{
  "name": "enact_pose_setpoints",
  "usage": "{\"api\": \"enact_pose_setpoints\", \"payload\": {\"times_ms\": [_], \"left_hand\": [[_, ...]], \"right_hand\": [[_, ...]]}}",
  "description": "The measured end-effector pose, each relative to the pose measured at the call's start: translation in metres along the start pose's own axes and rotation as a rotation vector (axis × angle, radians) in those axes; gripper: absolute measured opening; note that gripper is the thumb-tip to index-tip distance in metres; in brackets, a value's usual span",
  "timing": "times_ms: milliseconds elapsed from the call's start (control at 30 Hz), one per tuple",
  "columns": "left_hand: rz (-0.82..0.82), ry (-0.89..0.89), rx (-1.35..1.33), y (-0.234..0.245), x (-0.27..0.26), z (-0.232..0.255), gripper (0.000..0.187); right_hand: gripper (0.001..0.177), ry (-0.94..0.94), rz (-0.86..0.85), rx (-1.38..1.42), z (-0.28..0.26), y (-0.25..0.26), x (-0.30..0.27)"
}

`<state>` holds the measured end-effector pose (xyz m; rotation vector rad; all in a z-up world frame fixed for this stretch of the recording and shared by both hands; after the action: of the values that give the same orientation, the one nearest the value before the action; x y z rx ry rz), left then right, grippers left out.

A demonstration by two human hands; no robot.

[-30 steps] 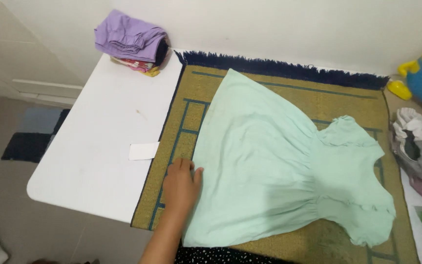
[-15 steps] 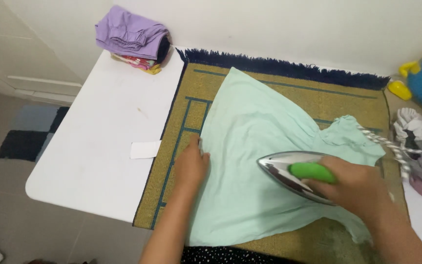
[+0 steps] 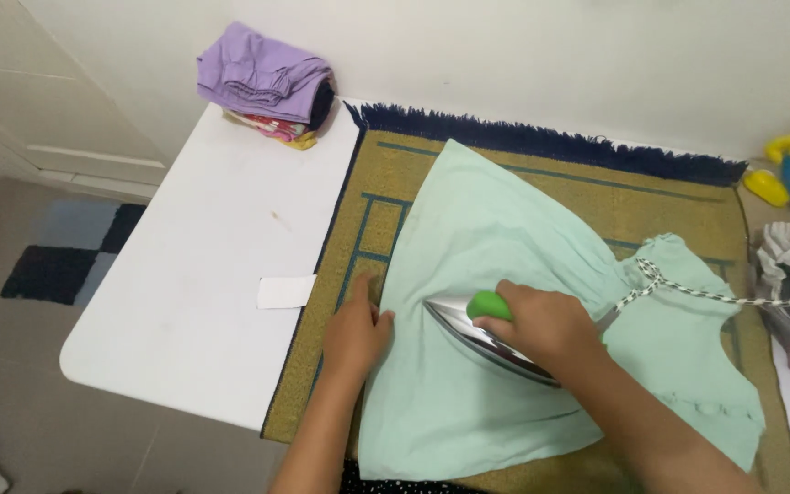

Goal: Ironing a small mint-green dress on a patterned mat and then folding it neatly.

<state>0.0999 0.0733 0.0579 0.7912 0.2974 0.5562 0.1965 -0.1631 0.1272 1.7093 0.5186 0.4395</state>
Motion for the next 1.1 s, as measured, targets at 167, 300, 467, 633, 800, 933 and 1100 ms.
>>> {"api": "enact_pose_setpoints", "payload": {"times_ms": [167, 300, 467, 633, 800, 933, 1100], "left_hand": [[0.026, 0.001, -0.083, -0.002, -0.003, -0.014, 0.07], [0.054, -0.001, -0.086, 0.009, -0.008, -0.009, 0.079], [-0.036, 0.066, -0.019, 0.009, -0.019, -0.017, 0.092], [-0.006, 0.048, -0.087, 0.011, -0.021, -0.022, 0.088], [0.006, 0.032, -0.093, 0.024, -0.042, -0.015, 0.093], [-0.121, 0.111, -0.034, 0.036, -0.078, -0.019, 0.1], [-0.177, 0.14, 0.028, 0.035, -0.135, -0.047, 0.075]], "right_hand": [[0.053, 0.153, 0.037, -0.041, -0.022, -0.013, 0.019], [0.049, 0.004, -0.031, -0.053, -0.033, -0.01, 0.032], [0.048, -0.016, 0.028, -0.052, -0.043, -0.009, 0.044], [0.051, 0.101, 0.011, -0.055, -0.053, -0.008, 0.053], [0.053, 0.055, 0.04, -0.068, -0.056, -0.008, 0.06], [0.057, 0.109, -0.072, -0.032, -0.058, -0.006, 0.051], [0.059, 0.21, -0.218, -0.059, -0.065, -0.008, 0.024]]}}
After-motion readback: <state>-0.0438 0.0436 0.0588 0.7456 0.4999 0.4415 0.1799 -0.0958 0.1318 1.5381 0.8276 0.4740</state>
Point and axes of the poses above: each hand's wrist, its own x-axis towards the middle knuckle, its own y-axis out of the back of the hand, z = x × y, the point moved 3 cm from there along x, towards the middle knuckle, and after that the axes turned 8 degrees about z, right-handed, at the moved point
